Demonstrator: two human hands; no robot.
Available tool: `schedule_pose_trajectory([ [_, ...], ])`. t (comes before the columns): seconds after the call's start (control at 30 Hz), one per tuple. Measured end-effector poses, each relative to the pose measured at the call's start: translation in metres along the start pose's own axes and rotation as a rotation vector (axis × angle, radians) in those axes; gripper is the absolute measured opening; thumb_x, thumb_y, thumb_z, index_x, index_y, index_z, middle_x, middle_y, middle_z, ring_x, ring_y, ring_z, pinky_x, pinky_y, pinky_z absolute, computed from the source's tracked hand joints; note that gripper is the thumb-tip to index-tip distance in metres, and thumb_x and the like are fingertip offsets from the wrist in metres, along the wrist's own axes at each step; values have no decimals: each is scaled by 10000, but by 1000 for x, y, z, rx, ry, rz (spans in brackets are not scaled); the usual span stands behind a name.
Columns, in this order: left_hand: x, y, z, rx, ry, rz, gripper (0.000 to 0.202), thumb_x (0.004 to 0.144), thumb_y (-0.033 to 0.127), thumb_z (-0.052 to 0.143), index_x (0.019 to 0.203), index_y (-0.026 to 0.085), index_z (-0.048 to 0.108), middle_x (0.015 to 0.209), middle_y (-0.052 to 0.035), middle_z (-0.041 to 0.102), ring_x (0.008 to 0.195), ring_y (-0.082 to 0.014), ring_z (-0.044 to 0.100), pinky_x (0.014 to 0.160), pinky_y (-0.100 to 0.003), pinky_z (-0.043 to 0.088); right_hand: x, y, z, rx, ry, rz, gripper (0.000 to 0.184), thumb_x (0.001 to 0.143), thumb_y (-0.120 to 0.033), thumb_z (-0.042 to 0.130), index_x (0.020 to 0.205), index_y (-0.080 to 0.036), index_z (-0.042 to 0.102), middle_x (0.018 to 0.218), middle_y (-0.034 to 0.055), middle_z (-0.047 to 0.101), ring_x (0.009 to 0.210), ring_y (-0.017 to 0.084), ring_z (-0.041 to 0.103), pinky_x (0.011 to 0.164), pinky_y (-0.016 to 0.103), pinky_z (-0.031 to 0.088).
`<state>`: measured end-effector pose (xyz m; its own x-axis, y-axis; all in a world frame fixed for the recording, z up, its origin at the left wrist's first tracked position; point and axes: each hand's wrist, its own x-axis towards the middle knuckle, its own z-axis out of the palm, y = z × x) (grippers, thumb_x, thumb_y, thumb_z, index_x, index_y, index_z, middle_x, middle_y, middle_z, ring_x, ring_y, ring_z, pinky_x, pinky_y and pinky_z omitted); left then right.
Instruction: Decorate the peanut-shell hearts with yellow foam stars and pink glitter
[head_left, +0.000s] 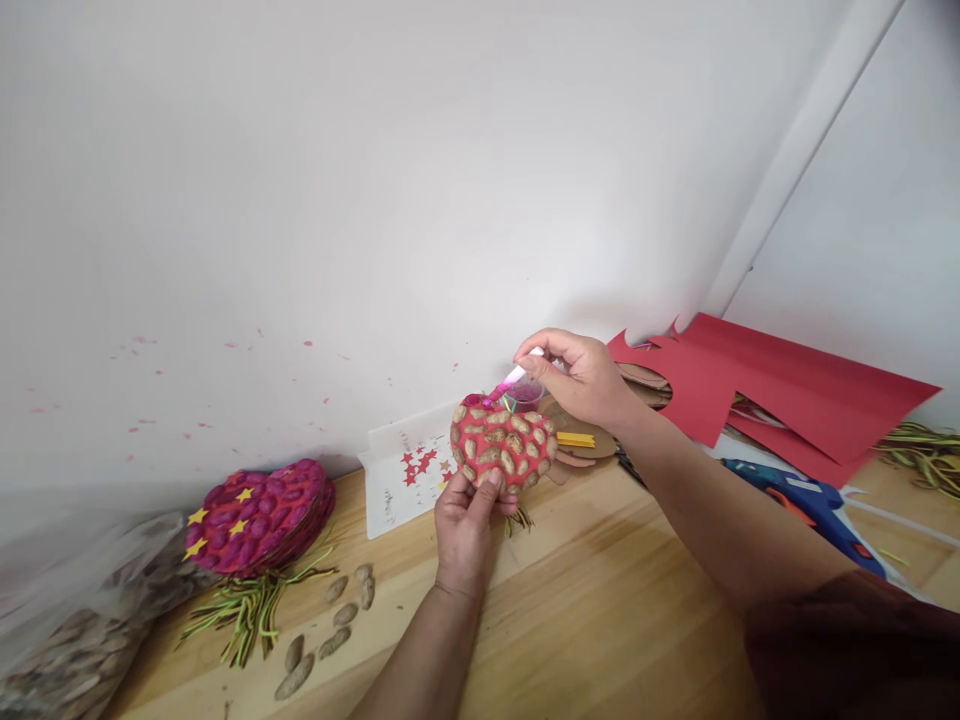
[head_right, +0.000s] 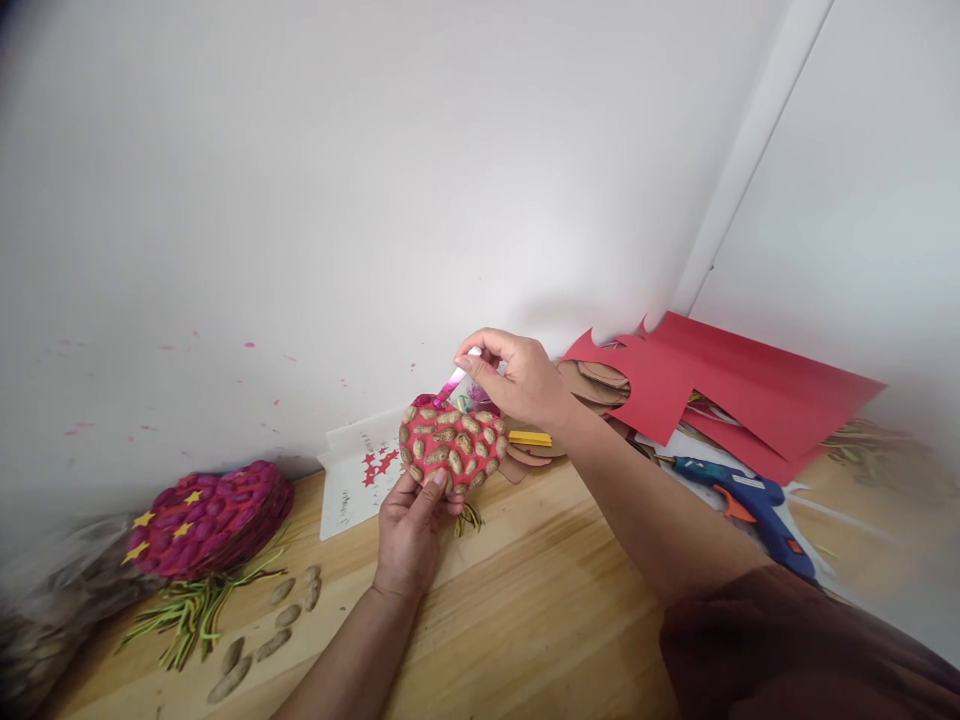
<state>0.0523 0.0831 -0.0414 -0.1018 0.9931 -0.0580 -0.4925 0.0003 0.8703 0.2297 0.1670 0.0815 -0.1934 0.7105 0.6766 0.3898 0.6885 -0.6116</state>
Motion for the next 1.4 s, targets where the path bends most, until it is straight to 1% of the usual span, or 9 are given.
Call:
schedule_pose_trajectory([
  [0.13, -1, 0, 1, -10, -2, -1, 411, 664, 437, 925, 899, 157, 736, 681, -19, 727, 546, -122, 645, 550, -229, 540, 0, -3, 1, -39, 44, -23, 158, 958, -324, 637, 900, -197, 711, 778, -3, 678, 665, 128, 556, 632, 267, 421],
  [0.3, -1, 2, 2, 1, 6, 1, 415, 658, 439, 921, 895, 157, 731, 686, -24, 729, 551, -127, 644, 554, -237, 542, 0, -4, 1, -49, 11, -53, 149, 957, -314, 635, 900, -202, 713, 780, -4, 692, 661, 130, 572, 633, 268, 435],
  [0.43, -1, 2, 2, 15, 7, 12, 404, 666, 444, 912, 887, 159, 729, 690, -22, 724, 555, -128, 641, 555, -242, 544, -1, -5, 1, -69, 51, -81, 136, 957, -305, 637, 904, -205, 712, 825, 7, 717, 693, 139, 595, 665, 277, 455],
  [0.7, -2, 2, 2, 12, 12, 8, 426, 652, 452, 925, 887, 156, 727, 684, -21, 722, 544, -126, 641, 553, -239, 539, -2, -11, 2, -71, 35, -93, 114, 952, -278, 643, 909, -202, 716, 843, 11, 714, 730, 143, 617, 700, 280, 470],
  [0.9, -1, 2, 3, 8, 16, -6, 437, 640, 453, 929, 887, 157, 724, 676, -21, 724, 541, -128, 641, 549, -245, 537, -2, -12, 1, -97, 19, -81, 121, 948, -285, 647, 892, -204, 718, 831, 8, 715, 718, 144, 613, 701, 280, 467],
  [1.07, 0, 1, 2, -13, -4, -2, 411, 650, 432, 930, 879, 157, 728, 670, -18, 725, 543, -124, 640, 549, -238, 537, -1, -10, 0, -64, 31, -76, 136, 958, -293, 629, 913, -197, 715, 848, 14, 717, 733, 146, 615, 708, 279, 463],
  [1.13, 0, 1, 2, -35, -7, -10, 409, 652, 427, 931, 889, 159, 732, 668, -16, 726, 546, -121, 643, 553, -230, 537, -1, -8, -1, -55, 27, -55, 153, 961, -313, 630, 905, -199, 714, 814, 8, 704, 698, 139, 594, 672, 273, 448],
  [1.27, 0, 3, 2, -80, -10, -21, 408, 632, 417, 942, 863, 158, 728, 670, -15, 722, 551, -119, 641, 558, -229, 538, 0, -3, -4, 13, 0, 46, 204, 966, -384, 634, 909, -205, 715, 779, 6, 676, 663, 139, 565, 602, 267, 418],
  [1.4, 0, 3, 1, -80, -37, -18, 394, 647, 411, 933, 872, 157, 733, 676, -22, 723, 558, -126, 646, 561, -239, 537, 1, 2, -3, 104, 25, 89, 203, 957, -401, 643, 916, -213, 708, 821, 17, 678, 708, 157, 583, 626, 281, 436],
])
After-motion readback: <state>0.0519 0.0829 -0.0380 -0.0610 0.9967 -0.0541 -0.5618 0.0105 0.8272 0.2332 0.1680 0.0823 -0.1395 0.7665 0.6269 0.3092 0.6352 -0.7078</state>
